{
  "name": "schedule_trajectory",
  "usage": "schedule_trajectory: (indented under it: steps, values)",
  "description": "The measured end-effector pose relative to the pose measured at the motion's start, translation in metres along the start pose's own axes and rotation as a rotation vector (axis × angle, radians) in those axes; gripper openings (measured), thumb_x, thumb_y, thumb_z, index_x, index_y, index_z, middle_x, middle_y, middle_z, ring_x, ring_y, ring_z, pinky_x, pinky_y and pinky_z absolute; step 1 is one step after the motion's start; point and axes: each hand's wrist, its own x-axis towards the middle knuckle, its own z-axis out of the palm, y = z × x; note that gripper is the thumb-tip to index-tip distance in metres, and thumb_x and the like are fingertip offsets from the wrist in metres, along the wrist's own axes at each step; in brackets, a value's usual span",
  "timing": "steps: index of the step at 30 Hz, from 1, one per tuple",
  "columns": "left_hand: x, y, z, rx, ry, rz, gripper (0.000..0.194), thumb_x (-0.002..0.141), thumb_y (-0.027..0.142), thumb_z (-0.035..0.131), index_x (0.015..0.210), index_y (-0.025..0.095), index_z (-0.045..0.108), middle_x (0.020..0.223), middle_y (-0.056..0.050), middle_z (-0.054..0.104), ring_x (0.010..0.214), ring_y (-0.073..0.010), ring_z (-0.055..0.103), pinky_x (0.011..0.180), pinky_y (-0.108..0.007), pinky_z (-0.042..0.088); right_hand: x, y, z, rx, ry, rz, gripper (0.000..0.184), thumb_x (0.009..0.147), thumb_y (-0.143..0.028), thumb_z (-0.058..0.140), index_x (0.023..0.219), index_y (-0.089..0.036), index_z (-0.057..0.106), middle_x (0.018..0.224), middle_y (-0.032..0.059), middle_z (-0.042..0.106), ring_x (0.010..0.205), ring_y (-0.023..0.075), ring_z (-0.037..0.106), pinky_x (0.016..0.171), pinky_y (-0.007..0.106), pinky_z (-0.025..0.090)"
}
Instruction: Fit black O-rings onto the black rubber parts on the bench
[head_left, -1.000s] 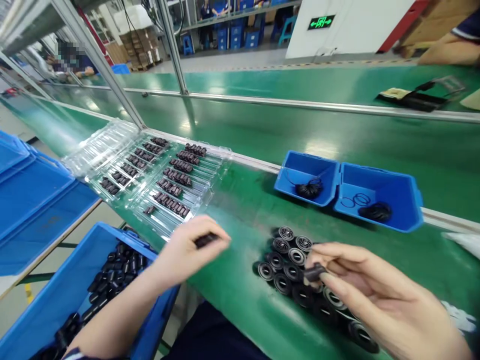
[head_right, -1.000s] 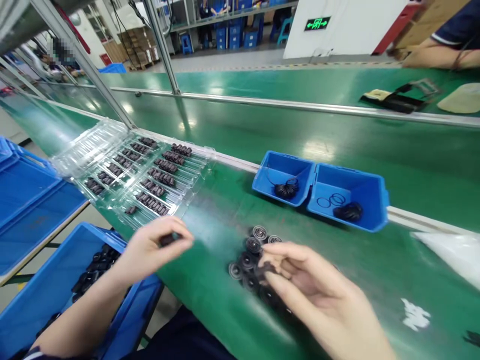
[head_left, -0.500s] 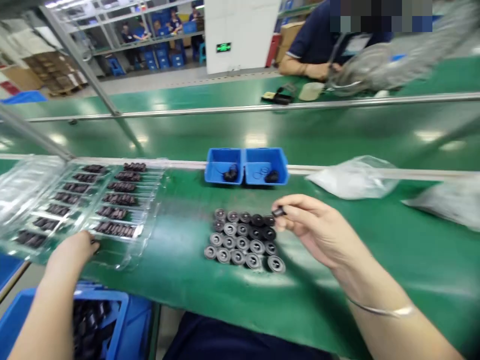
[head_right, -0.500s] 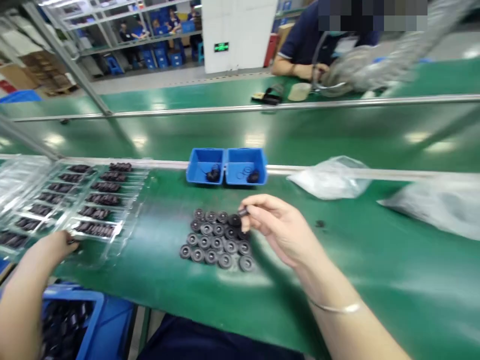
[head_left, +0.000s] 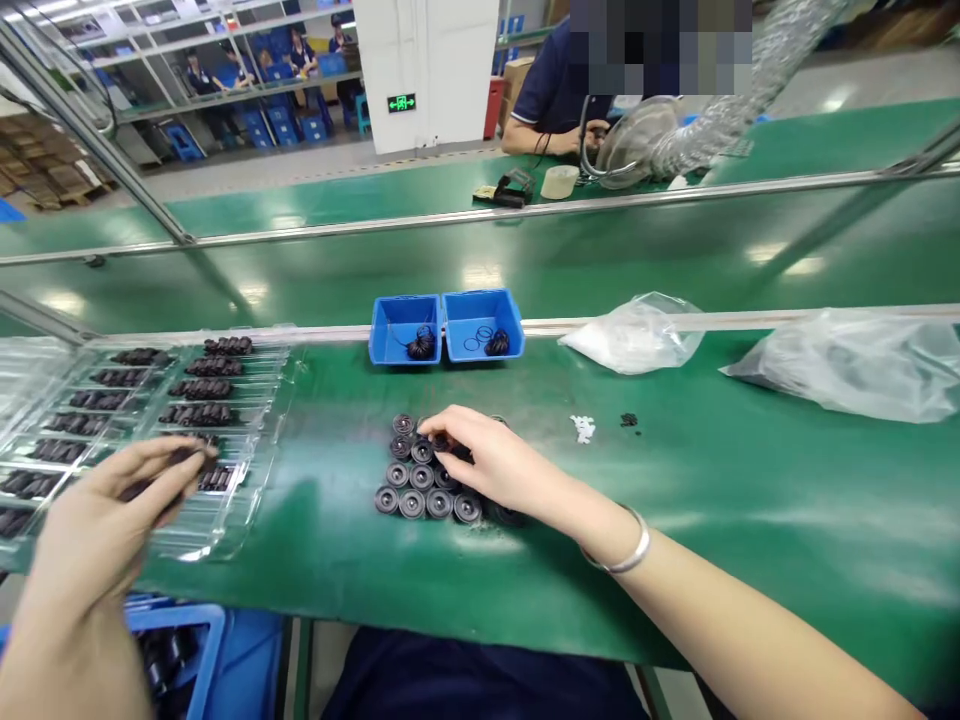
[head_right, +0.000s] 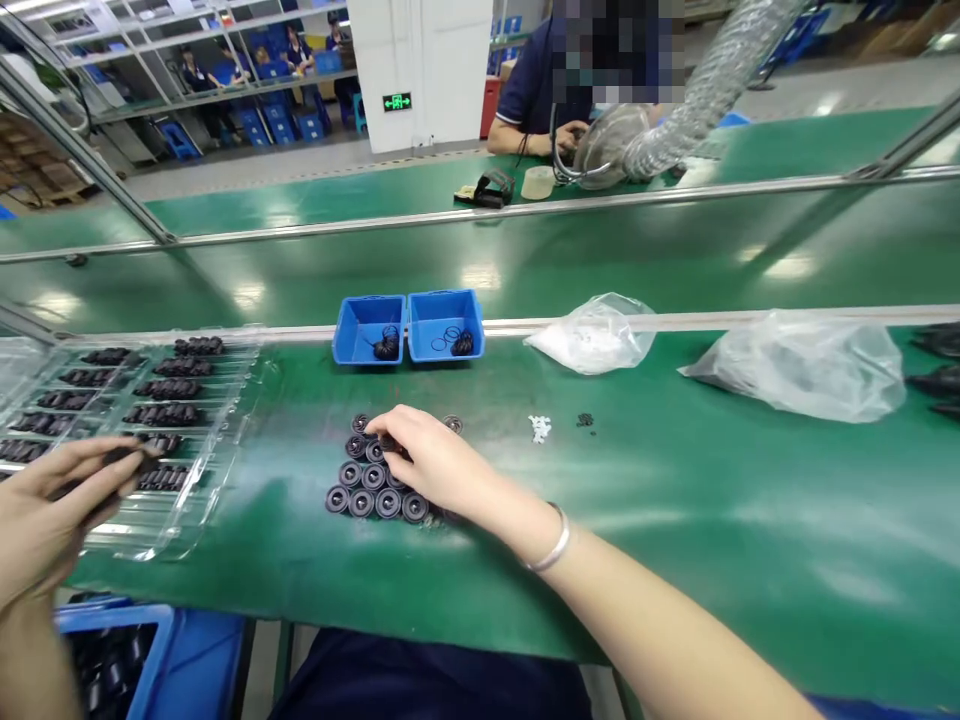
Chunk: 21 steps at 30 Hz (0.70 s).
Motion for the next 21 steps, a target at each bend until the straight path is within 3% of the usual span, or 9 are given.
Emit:
schedule_trajectory:
  steps: [1, 5, 9, 14, 21]
  values:
    - [-0.004, 0.015, 0.022, -0.104, 0.046, 0.019, 0.027, 0.07, 0.038, 0.083, 0.094, 0.028, 0.073, 0.088, 0.002, 0.075, 0.062, -0.0124, 0.058, 0.045, -0.018, 0.046, 0.003, 0.001, 0.004, -0.03, -0.017, -0.022, 0.032, 0.087, -0.004, 0.056, 0.115, -0.019, 0.06, 0.112, 0.0082, 0.065, 0.103, 0.0215, 0.061, 0.093, 0.041, 0.052]
    - [-0.005, 0.054, 0.102, -0.36, -0.101, 0.136, 0.026, 0.072, 0.031, 0.083, 0.093, 0.019, 0.072, 0.083, -0.005, 0.074, 0.057, -0.0086, 0.055, 0.041, -0.014, 0.036, 0.011, 0.005, 0.017, -0.088, -0.054, -0.061, 0.033, 0.088, -0.003, 0.057, 0.117, -0.017, 0.058, 0.113, 0.0101, 0.065, 0.108, 0.0237, 0.061, 0.099, 0.045, 0.051]
    - [0.003, 0.064, 0.15, -0.5, -0.29, 0.131, 0.025, 0.076, 0.029, 0.081, 0.095, 0.017, 0.071, 0.085, -0.008, 0.075, 0.057, -0.0081, 0.055, 0.04, -0.014, 0.03, 0.012, 0.007, 0.022, -0.116, -0.056, -0.058, 0.034, 0.088, -0.003, 0.057, 0.118, -0.017, 0.058, 0.114, 0.0106, 0.066, 0.109, 0.0237, 0.061, 0.099, 0.046, 0.051]
    - [0.011, 0.058, 0.177, -0.636, -0.402, 0.063, 0.024, 0.076, 0.027, 0.08, 0.096, 0.017, 0.069, 0.086, -0.007, 0.074, 0.058, -0.0079, 0.055, 0.041, -0.015, 0.03, 0.012, 0.007, 0.021, -0.133, -0.042, -0.06, 0.032, 0.09, -0.006, 0.057, 0.119, -0.019, 0.057, 0.112, 0.0099, 0.066, 0.108, 0.0239, 0.062, 0.097, 0.046, 0.051]
    - [0.014, 0.034, 0.189, -0.714, -0.464, -0.116, 0.027, 0.075, 0.027, 0.082, 0.095, 0.015, 0.068, 0.085, -0.007, 0.073, 0.061, -0.0084, 0.058, 0.042, -0.014, 0.034, 0.008, 0.012, 0.019, -0.133, 0.0, -0.052, 0.027, 0.092, -0.01, 0.057, 0.118, -0.021, 0.057, 0.108, 0.0082, 0.069, 0.102, 0.0242, 0.063, 0.09, 0.045, 0.047]
